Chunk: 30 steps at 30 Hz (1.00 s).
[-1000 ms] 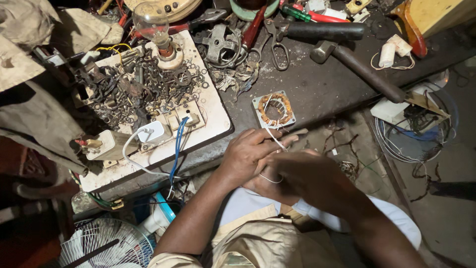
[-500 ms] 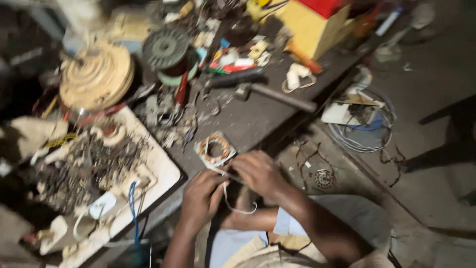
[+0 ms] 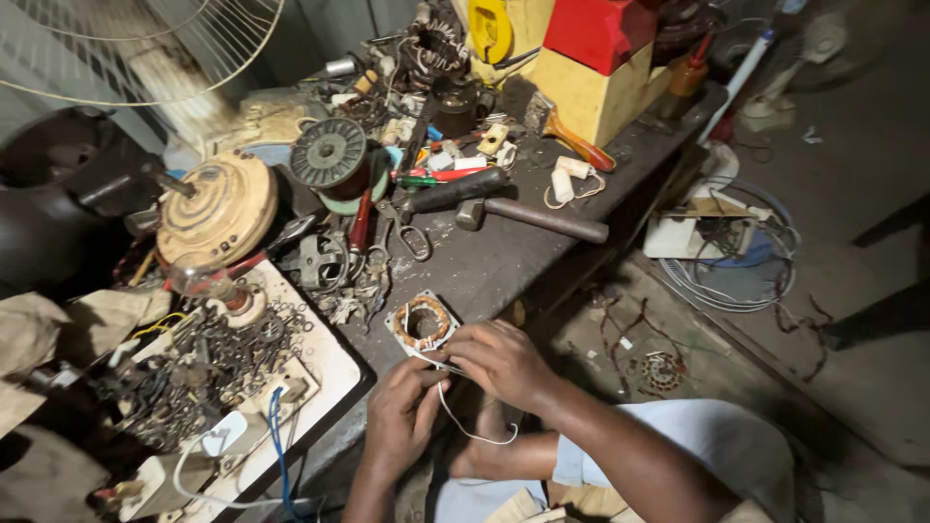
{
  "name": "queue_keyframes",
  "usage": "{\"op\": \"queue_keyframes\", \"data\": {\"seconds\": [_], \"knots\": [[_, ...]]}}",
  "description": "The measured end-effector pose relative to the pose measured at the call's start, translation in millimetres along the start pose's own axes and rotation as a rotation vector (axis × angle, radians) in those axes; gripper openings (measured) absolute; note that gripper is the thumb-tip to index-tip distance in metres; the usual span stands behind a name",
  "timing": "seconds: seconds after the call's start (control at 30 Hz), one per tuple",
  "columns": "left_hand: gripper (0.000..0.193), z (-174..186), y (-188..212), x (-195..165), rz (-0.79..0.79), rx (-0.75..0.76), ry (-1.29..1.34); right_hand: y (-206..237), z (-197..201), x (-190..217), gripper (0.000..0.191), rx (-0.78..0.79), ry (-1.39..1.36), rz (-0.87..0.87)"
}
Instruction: The person sits on the floor at a cluttered workbench and ties white cord around the copper windings of a square motor stator, looping and pulling the cord tight by hand around the winding bundle. They repeatedly thread the cord through and around the stator, tightening each wrap to secure the windings.
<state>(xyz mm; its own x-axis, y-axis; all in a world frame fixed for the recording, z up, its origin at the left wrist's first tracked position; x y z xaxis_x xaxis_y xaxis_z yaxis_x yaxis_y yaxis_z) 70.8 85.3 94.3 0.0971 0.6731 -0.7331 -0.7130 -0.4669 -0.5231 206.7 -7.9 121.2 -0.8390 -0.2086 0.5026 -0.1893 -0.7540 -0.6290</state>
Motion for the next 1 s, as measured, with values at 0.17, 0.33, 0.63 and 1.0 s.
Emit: {"op": "queue_keyframes", "data": {"seconds": [0.17,0.33,0.63,1.0], "knots": [[0.009,0.9,-2.1,-3.2,-0.028,-0.001,0.005,0.2,-5.4,-5.3,0.022,-0.006,-0.036,-0.040],[0.009,1.4,-1.3,-4.9,-0.035,-0.009,0.080,4.3,-9.9,-13.6,0.017,-0.004,-0.061,-0.115],[0.011,1.4,-2.7,-7.0,-0.003,0.041,0.060,8.1,-11.5,-18.8,0.013,-0.042,-0.041,-0.167],[0.010,-1.1,-1.1,-1.9,0.040,0.083,0.143,32.8,-2.7,-22.9,0.008,0.115,-0.119,-0.282]]}}
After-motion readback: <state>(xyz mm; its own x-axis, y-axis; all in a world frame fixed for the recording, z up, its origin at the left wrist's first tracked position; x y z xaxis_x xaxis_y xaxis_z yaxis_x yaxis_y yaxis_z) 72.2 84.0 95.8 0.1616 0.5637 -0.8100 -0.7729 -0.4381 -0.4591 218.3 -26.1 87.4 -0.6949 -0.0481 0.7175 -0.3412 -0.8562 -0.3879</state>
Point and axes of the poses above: each hand's wrist, its own y-axis away from the middle knuckle, its own z-axis out of the back of the hand, x = y × z, the point moved 7 cm from there along -y, towards the middle knuckle, and after that the axes turned 3 degrees about -z, right-handed, at the moved point
